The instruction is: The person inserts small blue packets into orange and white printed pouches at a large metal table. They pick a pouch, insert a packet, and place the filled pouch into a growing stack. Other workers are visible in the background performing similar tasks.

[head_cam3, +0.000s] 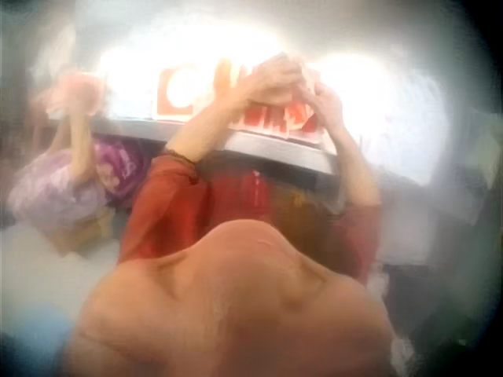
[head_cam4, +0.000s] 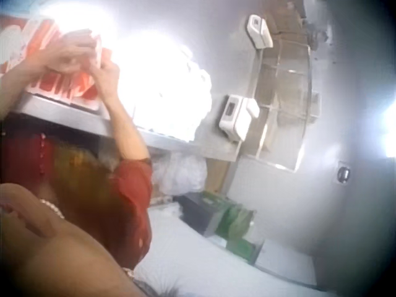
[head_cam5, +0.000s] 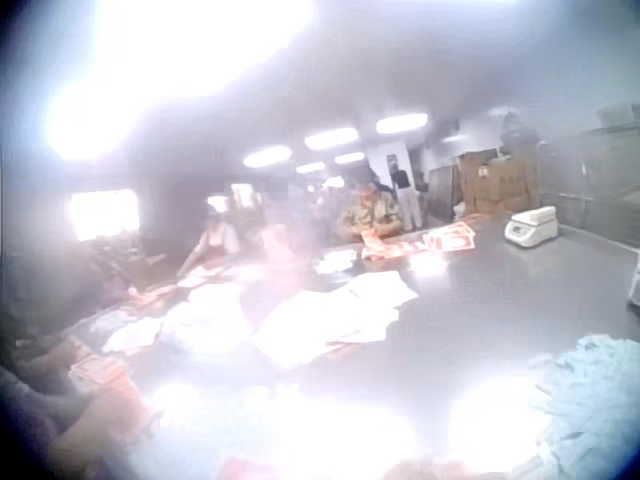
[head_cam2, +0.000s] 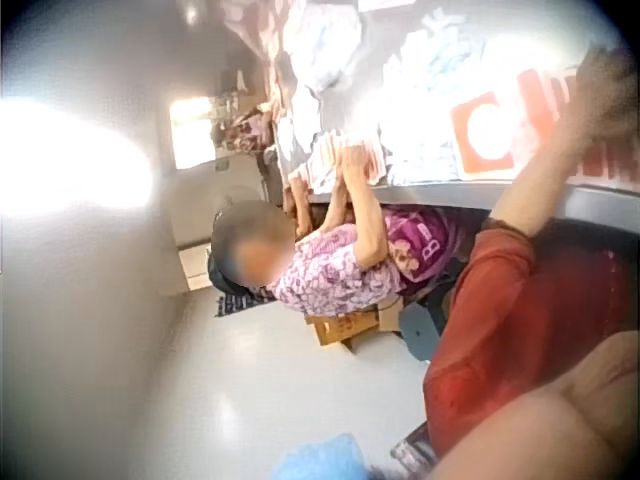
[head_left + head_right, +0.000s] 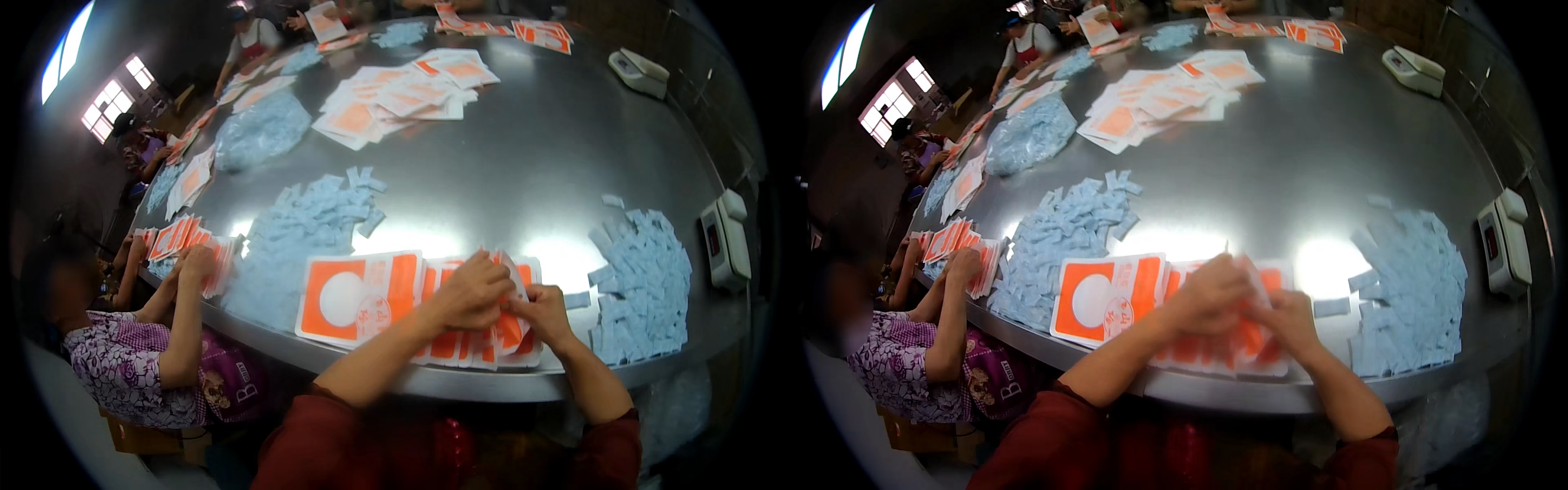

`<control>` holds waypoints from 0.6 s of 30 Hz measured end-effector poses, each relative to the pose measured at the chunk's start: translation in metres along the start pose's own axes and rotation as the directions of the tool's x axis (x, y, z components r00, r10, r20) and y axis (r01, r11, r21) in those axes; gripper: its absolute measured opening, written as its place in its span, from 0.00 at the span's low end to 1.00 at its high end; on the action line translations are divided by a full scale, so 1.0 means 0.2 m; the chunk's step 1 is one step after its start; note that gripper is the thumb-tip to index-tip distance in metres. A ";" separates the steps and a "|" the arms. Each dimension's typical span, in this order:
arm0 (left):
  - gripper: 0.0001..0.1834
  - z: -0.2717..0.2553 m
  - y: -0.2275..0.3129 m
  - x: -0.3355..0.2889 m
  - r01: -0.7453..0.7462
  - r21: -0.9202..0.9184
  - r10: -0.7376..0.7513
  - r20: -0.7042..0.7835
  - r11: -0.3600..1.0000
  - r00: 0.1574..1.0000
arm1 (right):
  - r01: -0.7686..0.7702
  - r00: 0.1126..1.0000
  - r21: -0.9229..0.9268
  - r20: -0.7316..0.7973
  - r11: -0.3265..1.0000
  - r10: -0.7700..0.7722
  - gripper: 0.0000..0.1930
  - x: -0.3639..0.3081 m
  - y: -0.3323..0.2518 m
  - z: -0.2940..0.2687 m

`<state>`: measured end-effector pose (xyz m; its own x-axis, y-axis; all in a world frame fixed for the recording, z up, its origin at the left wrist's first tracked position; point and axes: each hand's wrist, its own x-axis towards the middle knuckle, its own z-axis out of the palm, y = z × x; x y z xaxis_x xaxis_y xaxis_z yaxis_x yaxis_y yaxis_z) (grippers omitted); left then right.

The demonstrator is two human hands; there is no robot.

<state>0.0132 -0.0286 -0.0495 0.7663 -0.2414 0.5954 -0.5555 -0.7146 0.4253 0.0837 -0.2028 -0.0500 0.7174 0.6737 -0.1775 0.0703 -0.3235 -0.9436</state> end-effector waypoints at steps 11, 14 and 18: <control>0.11 -0.02 0.03 0.00 0.150 0.038 -0.155 0.205 0.988 0.966 | 0.026 0.976 -0.072 0.218 0.997 -0.009 0.17 0.01 0.01 -0.10; 0.12 -0.01 0.01 -0.01 0.120 0.050 -0.128 0.223 0.992 0.966 | 0.066 0.979 -0.192 0.204 0.979 -0.026 0.13 0.00 0.02 -0.11; 0.10 0.01 0.04 0.01 0.097 0.036 -0.103 0.240 0.995 0.965 | 0.129 0.975 -0.355 0.215 0.926 -0.053 0.09 -0.03 -0.02 -0.08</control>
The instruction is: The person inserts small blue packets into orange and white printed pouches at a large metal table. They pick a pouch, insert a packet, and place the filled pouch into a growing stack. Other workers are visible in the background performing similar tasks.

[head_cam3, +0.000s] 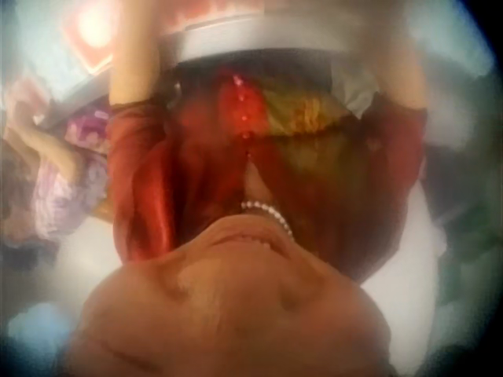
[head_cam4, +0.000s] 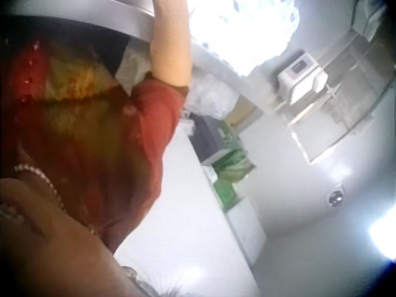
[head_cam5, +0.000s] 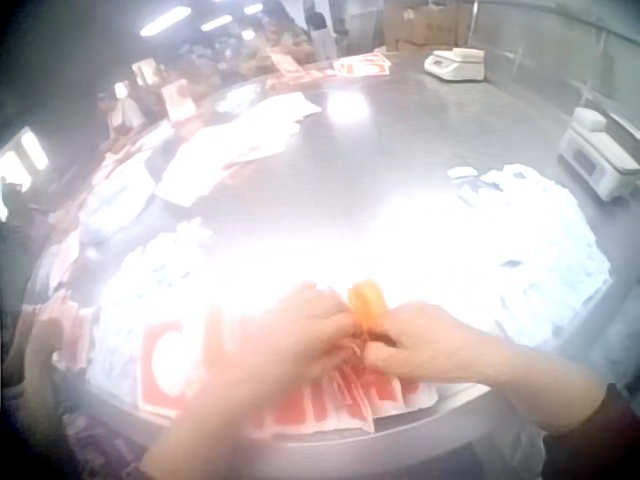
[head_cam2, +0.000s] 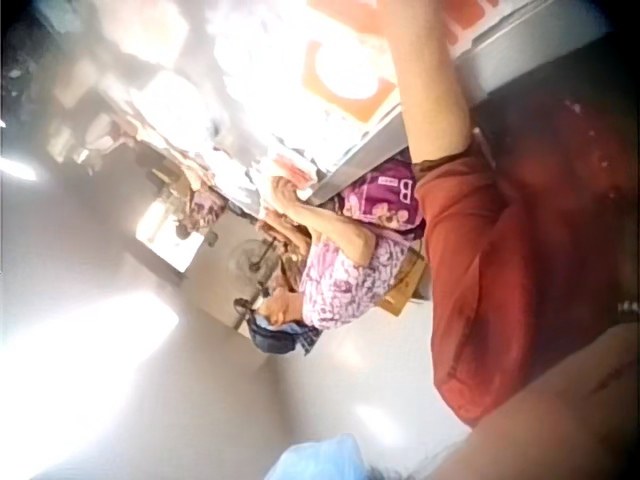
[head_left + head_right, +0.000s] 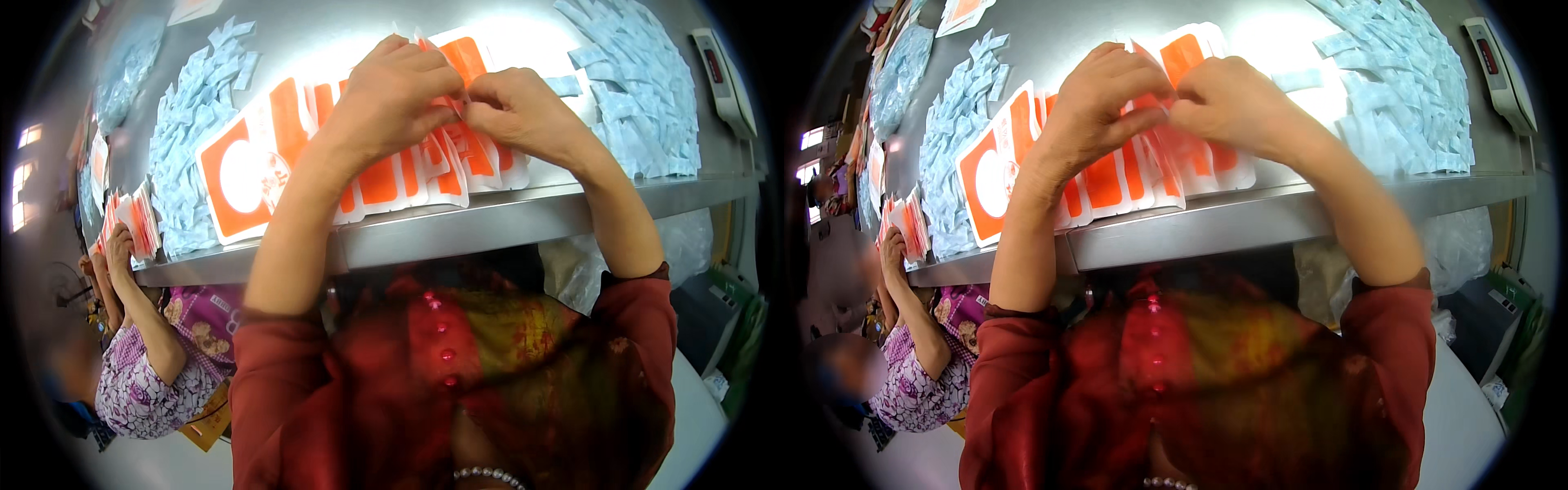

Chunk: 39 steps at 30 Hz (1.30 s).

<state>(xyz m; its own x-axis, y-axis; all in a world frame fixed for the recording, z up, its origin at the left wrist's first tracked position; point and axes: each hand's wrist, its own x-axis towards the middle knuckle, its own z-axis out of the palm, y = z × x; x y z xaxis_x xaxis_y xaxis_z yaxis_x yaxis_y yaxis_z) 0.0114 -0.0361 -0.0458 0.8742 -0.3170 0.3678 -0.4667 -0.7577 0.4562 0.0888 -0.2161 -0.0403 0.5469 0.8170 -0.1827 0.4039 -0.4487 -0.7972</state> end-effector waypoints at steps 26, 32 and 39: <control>0.21 -0.11 0.12 -0.01 -0.082 0.196 0.088 -0.024 0.977 0.996 | -0.107 0.964 0.193 -0.220 0.975 0.149 0.09 0.03 0.12 -0.12; 0.20 -0.07 0.08 -0.03 -0.020 0.097 0.026 -0.058 0.995 0.998 | -0.067 0.911 -0.679 -0.341 0.732 -0.233 0.14 -0.09 0.33 -0.24; 0.19 -0.09 0.09 -0.03 -0.006 0.080 0.010 -0.038 0.997 0.999 | -0.154 0.905 -0.525 -0.416 0.837 -0.094 0.07 -0.19 0.43 -0.17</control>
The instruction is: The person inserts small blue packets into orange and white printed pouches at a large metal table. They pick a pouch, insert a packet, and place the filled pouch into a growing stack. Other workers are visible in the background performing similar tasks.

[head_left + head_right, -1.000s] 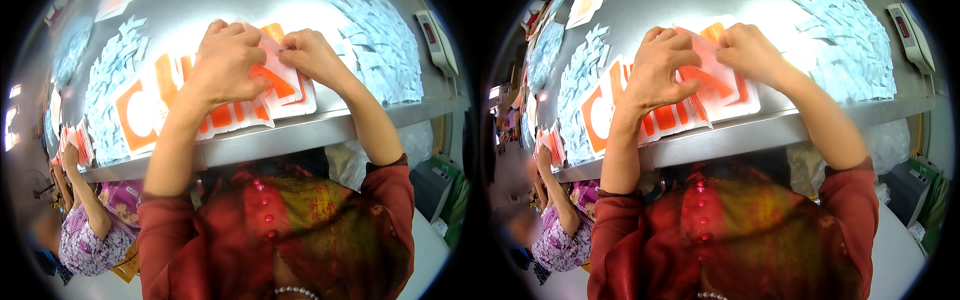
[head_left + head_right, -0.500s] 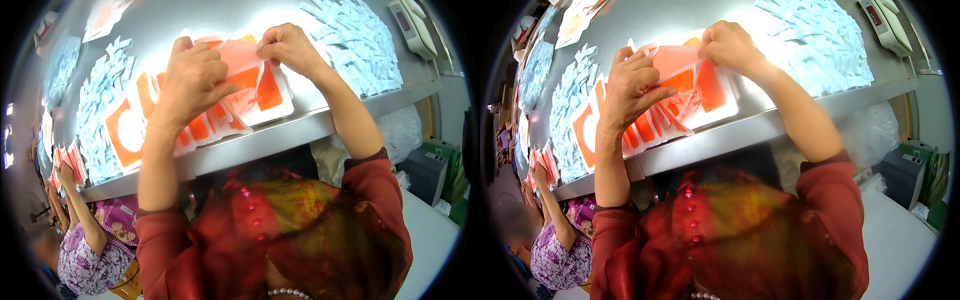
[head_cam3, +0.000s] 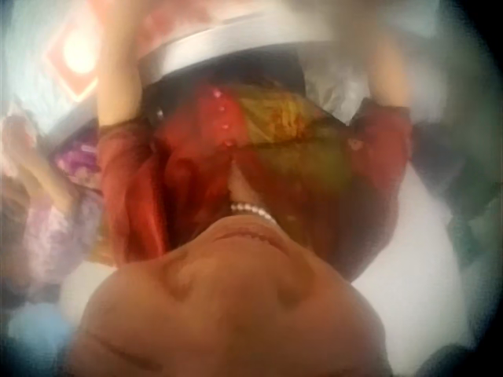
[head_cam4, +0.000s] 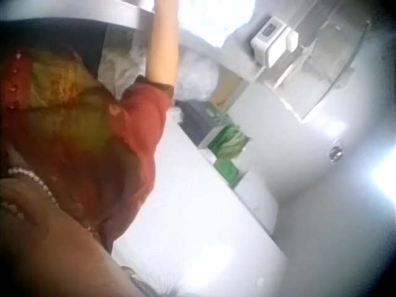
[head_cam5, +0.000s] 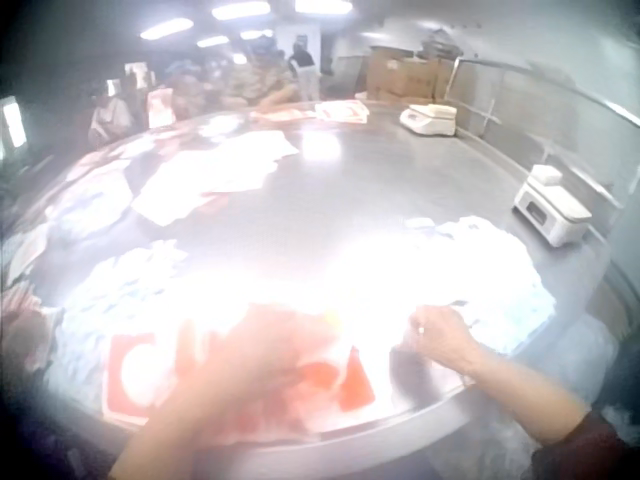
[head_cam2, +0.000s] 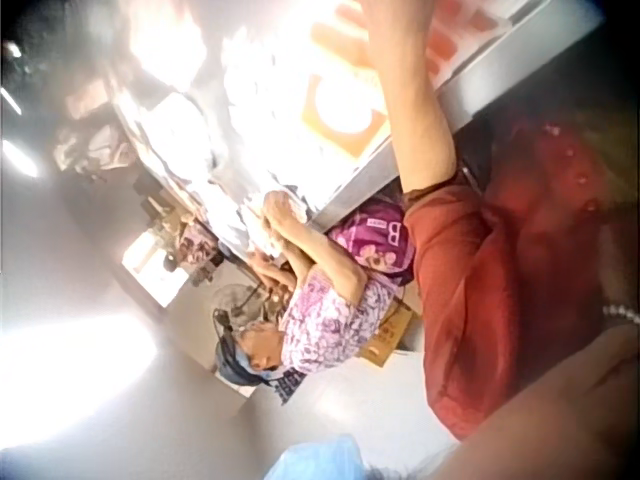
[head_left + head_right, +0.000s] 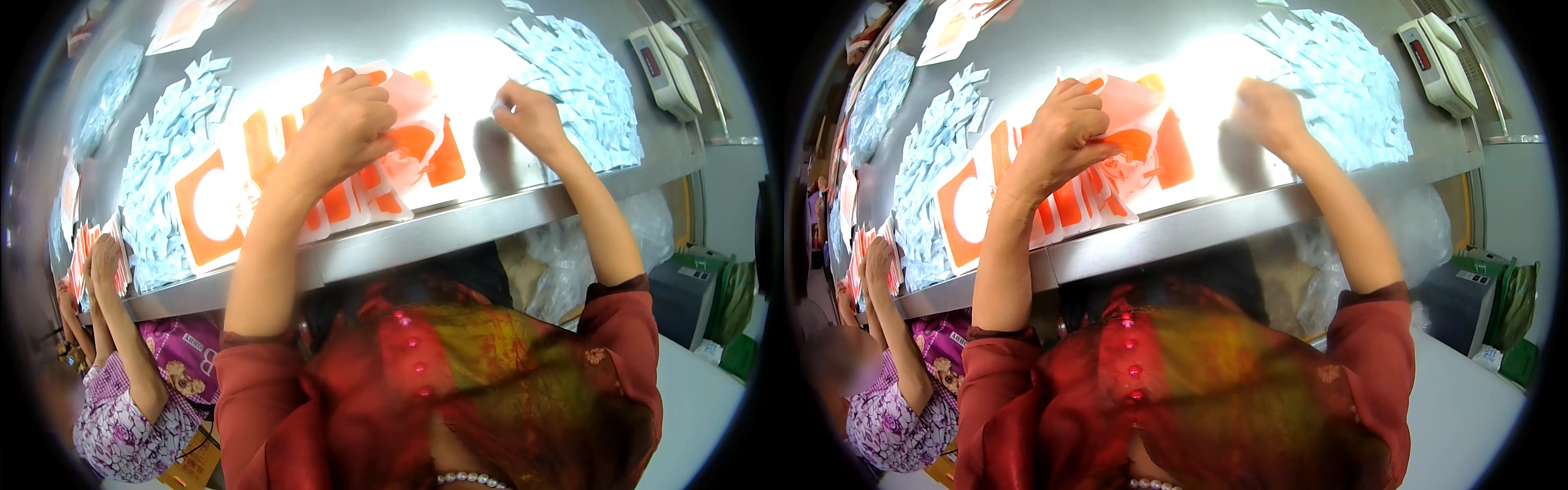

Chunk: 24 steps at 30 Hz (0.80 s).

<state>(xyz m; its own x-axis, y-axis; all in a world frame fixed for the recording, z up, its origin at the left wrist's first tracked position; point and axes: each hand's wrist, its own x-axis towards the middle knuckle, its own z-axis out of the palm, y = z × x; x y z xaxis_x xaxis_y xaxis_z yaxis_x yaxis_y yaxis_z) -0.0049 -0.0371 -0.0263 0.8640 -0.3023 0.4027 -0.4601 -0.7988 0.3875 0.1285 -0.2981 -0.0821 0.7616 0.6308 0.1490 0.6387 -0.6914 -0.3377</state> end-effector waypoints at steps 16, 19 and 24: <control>0.16 -0.03 -0.01 0.00 -0.054 0.046 0.054 -0.001 0.998 0.999 | -0.056 0.995 0.624 -0.029 0.779 0.094 0.21 0.08 -0.50 -0.10; 0.14 -0.06 0.00 0.02 0.042 0.091 -0.053 0.120 0.995 0.991 | -0.210 0.962 0.691 0.274 0.692 0.018 0.18 0.10 -0.53 -0.12; 0.26 -0.05 0.02 0.05 -0.037 0.165 0.054 -0.097 0.986 0.994 | -0.235 0.934 0.735 0.352 0.636 -0.062 0.10 0.09 -0.60 0.02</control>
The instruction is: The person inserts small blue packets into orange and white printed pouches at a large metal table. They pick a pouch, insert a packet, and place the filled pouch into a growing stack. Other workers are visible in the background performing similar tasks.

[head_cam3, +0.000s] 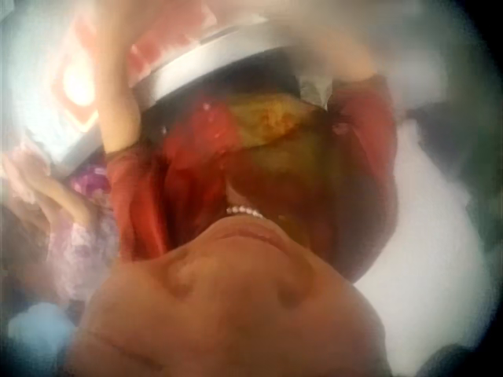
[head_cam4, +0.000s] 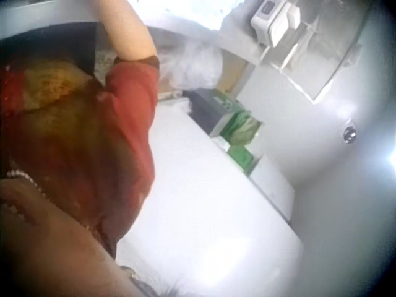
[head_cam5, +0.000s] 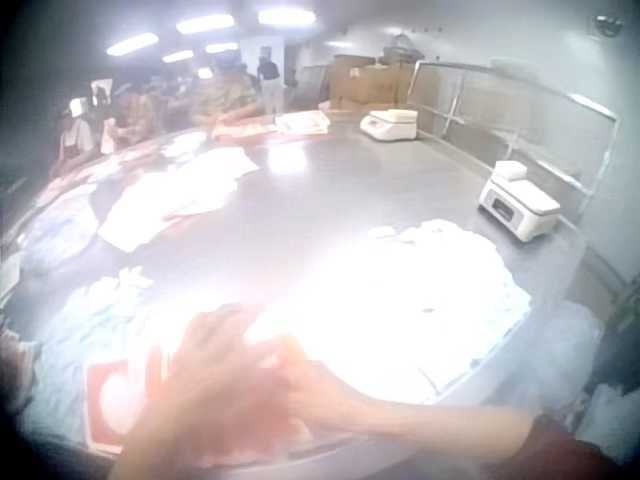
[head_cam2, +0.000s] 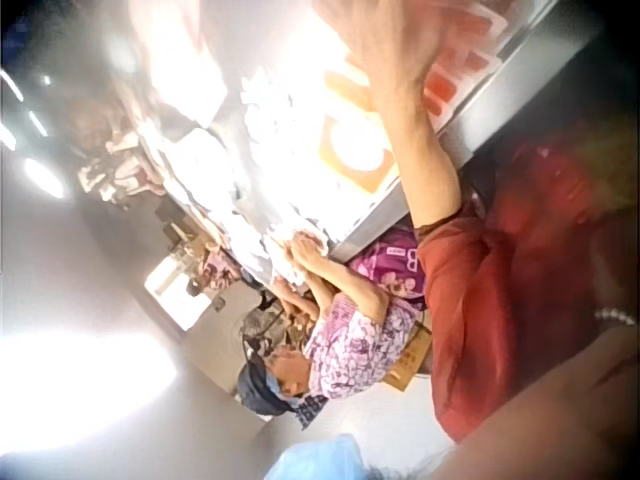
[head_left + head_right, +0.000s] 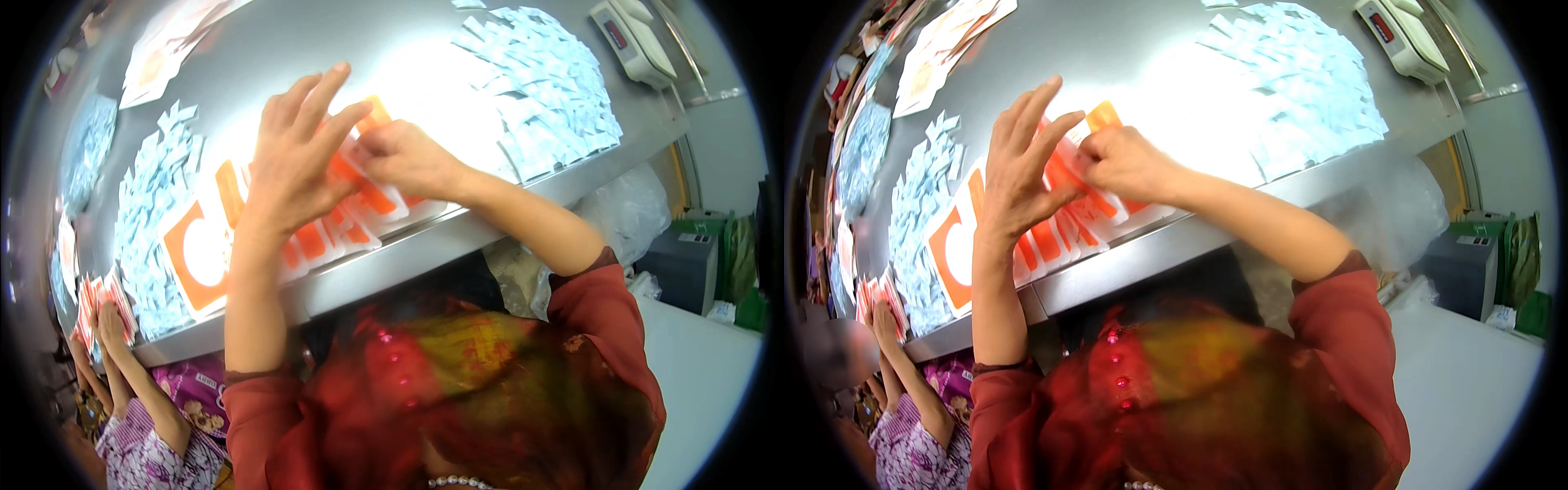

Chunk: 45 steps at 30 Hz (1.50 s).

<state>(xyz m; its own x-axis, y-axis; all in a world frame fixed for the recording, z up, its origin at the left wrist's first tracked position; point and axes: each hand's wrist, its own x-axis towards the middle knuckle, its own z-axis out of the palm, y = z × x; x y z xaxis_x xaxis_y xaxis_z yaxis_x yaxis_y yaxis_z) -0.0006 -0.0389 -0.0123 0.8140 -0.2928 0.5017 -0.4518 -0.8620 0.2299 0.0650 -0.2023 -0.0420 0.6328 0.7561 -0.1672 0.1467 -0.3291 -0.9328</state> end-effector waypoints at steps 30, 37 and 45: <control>0.10 0.06 -0.07 -0.07 0.094 -0.136 -0.063 0.215 0.986 0.975 | -0.318 0.943 0.241 -0.019 0.917 0.332 0.11 0.01 0.02 -0.15; 0.11 0.03 -0.08 -0.06 0.080 -0.178 -0.053 0.151 0.981 0.987 | -0.186 0.982 -0.056 0.028 0.981 0.188 0.07 0.02 0.02 -0.16; 0.15 0.06 -0.08 -0.02 -0.044 -0.165 0.024 -0.117 0.985 0.993 | -0.013 0.998 0.109 -0.062 0.994 0.019 0.09 0.02 -0.03 -0.06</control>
<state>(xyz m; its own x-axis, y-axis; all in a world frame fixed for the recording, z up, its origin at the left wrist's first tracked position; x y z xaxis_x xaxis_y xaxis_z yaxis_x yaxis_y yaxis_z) 0.0084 -0.0296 -0.0282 0.7543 -0.2632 0.6015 -0.5411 -0.7681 0.3424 0.0752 -0.2040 -0.0341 0.6812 0.7132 -0.1653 0.0553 -0.2752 -0.9598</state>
